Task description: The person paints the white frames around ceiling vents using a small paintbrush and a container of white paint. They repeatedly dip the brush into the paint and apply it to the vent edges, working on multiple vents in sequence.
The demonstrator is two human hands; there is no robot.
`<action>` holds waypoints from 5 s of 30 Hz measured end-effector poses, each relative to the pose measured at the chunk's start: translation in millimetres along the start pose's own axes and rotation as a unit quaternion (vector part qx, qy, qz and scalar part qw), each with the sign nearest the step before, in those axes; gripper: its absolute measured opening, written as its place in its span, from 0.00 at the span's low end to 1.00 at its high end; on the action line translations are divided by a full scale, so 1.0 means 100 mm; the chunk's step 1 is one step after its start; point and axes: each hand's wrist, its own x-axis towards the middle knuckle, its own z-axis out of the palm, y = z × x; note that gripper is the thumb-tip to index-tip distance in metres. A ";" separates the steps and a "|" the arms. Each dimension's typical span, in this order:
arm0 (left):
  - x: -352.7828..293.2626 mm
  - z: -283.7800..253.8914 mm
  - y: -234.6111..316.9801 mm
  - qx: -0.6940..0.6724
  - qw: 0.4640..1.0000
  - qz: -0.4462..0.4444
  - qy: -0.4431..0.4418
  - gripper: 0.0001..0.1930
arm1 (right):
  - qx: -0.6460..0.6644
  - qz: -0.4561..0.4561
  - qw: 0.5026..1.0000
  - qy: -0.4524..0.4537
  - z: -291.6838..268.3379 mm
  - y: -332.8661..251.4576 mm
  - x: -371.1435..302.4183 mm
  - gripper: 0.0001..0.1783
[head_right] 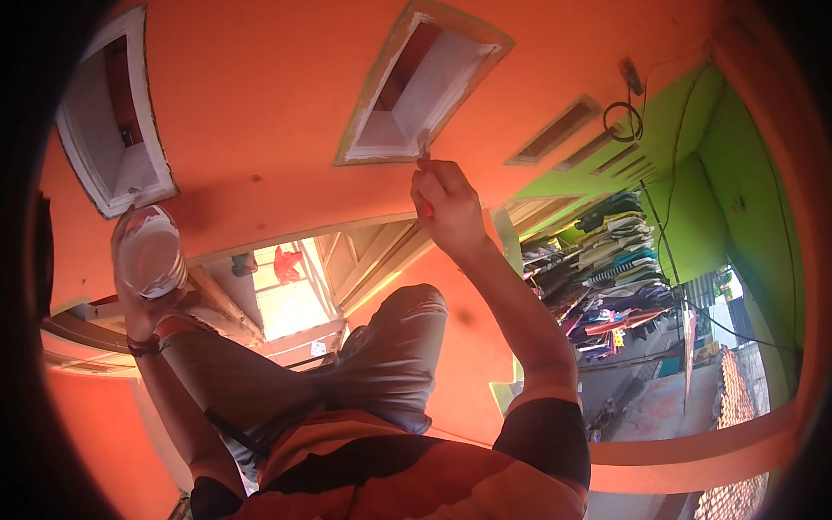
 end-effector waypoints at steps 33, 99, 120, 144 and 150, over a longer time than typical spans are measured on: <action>0.01 -0.01 0.01 0.028 1.000 -0.010 -0.002 0.55 | 0.030 0.020 0.999 0.008 -0.39 0.13 0.53 0.11; -0.65 0.25 0.04 0.223 0.970 0.080 0.050 0.41 | 0.665 0.223 0.709 -0.075 -0.25 -1.68 0.55 0.18; -0.80 0.37 0.00 0.260 0.962 0.058 0.059 0.39 | 0.468 0.101 0.822 -0.310 0.62 -2.15 0.67 0.11; -0.84 0.33 0.01 0.273 0.959 0.031 0.074 0.43 | 0.461 0.061 0.847 -0.258 0.53 -2.10 0.89 0.12; -0.82 0.31 0.03 0.304 0.950 0.035 0.059 0.43 | 0.469 0.057 0.848 -0.240 0.68 -2.13 0.79 0.12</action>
